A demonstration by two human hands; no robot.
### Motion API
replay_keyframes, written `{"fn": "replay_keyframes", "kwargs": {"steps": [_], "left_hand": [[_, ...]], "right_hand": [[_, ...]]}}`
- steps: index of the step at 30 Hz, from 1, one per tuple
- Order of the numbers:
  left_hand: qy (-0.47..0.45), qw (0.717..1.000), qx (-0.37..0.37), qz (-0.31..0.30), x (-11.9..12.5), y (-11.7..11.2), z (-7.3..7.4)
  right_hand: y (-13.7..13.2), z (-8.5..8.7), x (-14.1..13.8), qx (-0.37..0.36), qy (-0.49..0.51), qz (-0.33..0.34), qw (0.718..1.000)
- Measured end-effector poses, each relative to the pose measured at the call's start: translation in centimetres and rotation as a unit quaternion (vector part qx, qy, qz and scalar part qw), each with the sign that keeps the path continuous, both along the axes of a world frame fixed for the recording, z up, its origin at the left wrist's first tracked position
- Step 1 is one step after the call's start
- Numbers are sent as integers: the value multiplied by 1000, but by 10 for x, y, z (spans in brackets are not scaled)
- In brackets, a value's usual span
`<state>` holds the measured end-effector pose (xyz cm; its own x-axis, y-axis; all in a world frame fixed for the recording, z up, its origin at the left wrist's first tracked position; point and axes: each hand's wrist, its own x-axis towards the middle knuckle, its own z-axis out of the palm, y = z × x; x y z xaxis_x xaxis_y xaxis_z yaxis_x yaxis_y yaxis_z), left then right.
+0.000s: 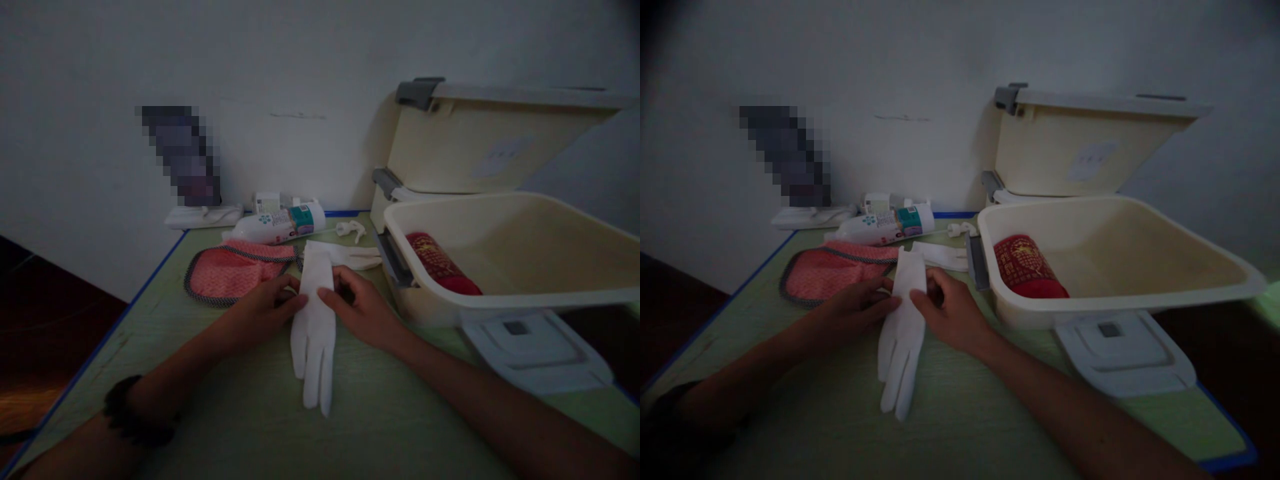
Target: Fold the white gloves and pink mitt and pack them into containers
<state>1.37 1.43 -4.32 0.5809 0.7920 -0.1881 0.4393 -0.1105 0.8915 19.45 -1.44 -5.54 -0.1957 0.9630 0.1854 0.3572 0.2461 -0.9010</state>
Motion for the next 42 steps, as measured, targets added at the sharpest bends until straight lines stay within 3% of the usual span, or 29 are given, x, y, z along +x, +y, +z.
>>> {"fn": "replay_keyframes", "kwargs": {"steps": [6,11,14,20,31,42], "left_hand": [[31,997,70,-6,0,0,2],[-29,984,132,118,1,1,3],[-39,976,146,155,2,1,3],[-77,979,122,145,2,-2,2],[-69,976,176,108,3,-1,1],[-99,973,170,118,4,-6,3]], "right_hand": [[1,2,2,11,-55,13,998],[2,3,5,20,-73,35,997],[1,3,5,14,-76,56,995],[-2,3,4,14,-75,77,994],[-1,4,2,112,-42,-8,993],[0,0,1,122,-11,-17,992]]}}
